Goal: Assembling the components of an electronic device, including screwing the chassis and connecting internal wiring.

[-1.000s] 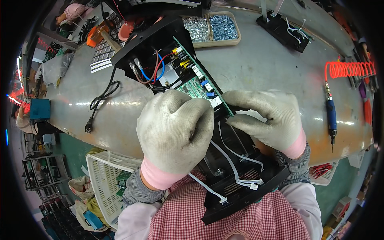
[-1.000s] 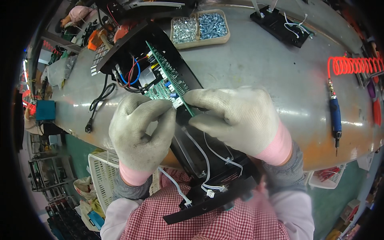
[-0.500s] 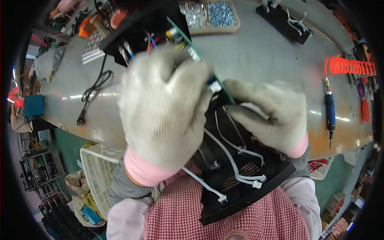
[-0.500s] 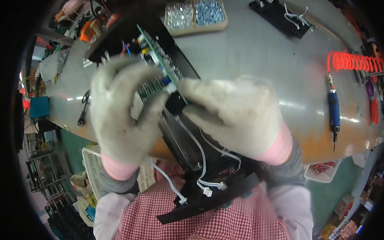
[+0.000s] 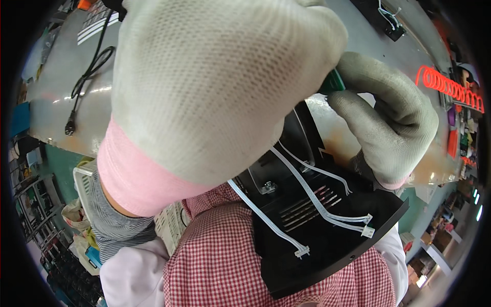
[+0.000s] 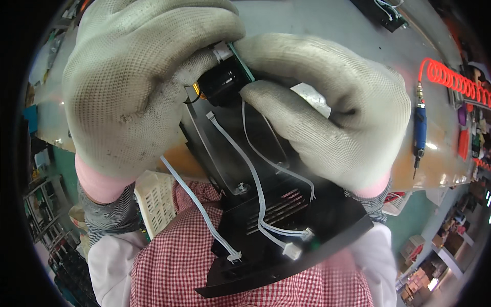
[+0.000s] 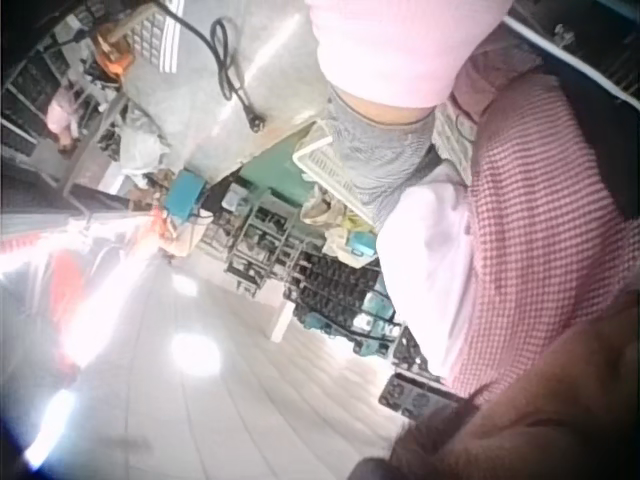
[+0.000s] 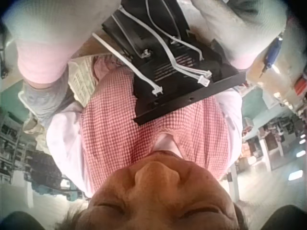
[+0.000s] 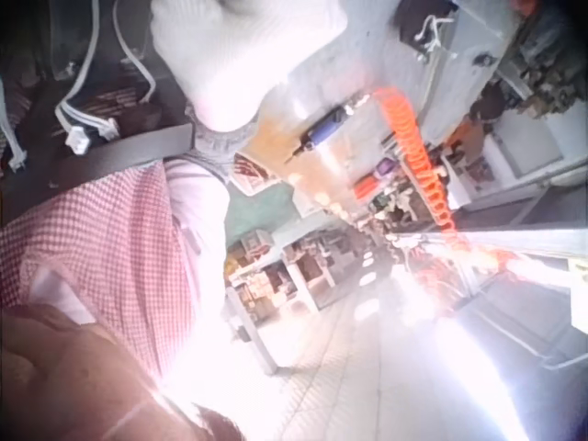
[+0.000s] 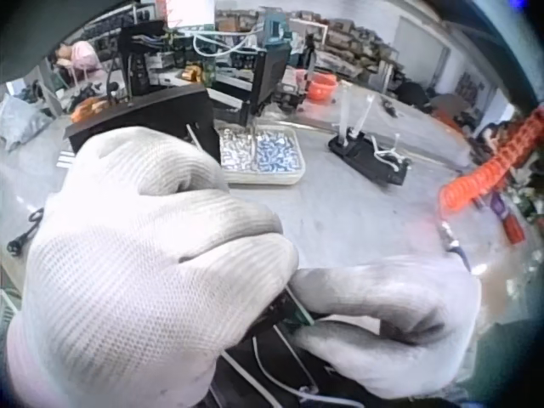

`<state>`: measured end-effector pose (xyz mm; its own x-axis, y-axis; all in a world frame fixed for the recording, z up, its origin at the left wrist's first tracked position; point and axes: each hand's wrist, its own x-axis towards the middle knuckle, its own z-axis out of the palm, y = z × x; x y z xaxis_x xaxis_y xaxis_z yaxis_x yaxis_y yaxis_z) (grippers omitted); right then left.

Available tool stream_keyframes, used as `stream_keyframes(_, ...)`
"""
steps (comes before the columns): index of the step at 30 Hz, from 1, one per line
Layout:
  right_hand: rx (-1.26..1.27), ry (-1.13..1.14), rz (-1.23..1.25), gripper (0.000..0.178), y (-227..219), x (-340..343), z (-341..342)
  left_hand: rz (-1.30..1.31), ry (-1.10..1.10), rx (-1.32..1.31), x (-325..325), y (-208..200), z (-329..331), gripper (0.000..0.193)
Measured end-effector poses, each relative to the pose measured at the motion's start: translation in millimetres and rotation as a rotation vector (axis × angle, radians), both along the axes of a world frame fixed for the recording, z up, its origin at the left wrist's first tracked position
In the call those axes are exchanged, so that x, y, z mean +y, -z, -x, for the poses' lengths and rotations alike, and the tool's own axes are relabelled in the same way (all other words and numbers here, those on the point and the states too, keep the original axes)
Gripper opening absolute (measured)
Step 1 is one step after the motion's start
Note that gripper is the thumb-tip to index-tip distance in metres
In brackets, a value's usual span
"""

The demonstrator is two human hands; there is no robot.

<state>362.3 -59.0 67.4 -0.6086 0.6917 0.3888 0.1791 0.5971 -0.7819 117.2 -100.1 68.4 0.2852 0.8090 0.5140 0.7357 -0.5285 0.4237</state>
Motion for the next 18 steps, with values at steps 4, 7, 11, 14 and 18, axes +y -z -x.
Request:
stream_keyframes(4, 0.285, 0.055, 0.464, 0.034, 8.7, -11.9, 2.5, 0.101, 0.012, -0.376, -37.4, 10.5, 24.0, 0.026)
stream_keyframes(7, -0.190, -0.109, 0.404, 0.027, 7.0, -3.9, -35.0, 0.168, 0.080, -0.692, -61.9, 12.6, -19.6, 0.028)
stream_keyframes(11, -0.315, -0.617, 0.445, 0.026, 24.6, 22.2, -56.8, 0.257, 0.102, -1.020, -66.2, 12.7, -19.1, 0.030)
stream_keyframes(14, -0.396, -0.799, 0.361, 0.029, 44.4, 28.2, -53.9, -0.065, 0.163, -0.135, -49.8, 8.6, -23.5, 0.033)
stream_keyframes(18, -0.565, -1.015, 0.321, 0.030, 50.7, 25.3, -29.4, -0.123, 0.084, -0.192, -70.1, 4.6, -15.0, 0.035)
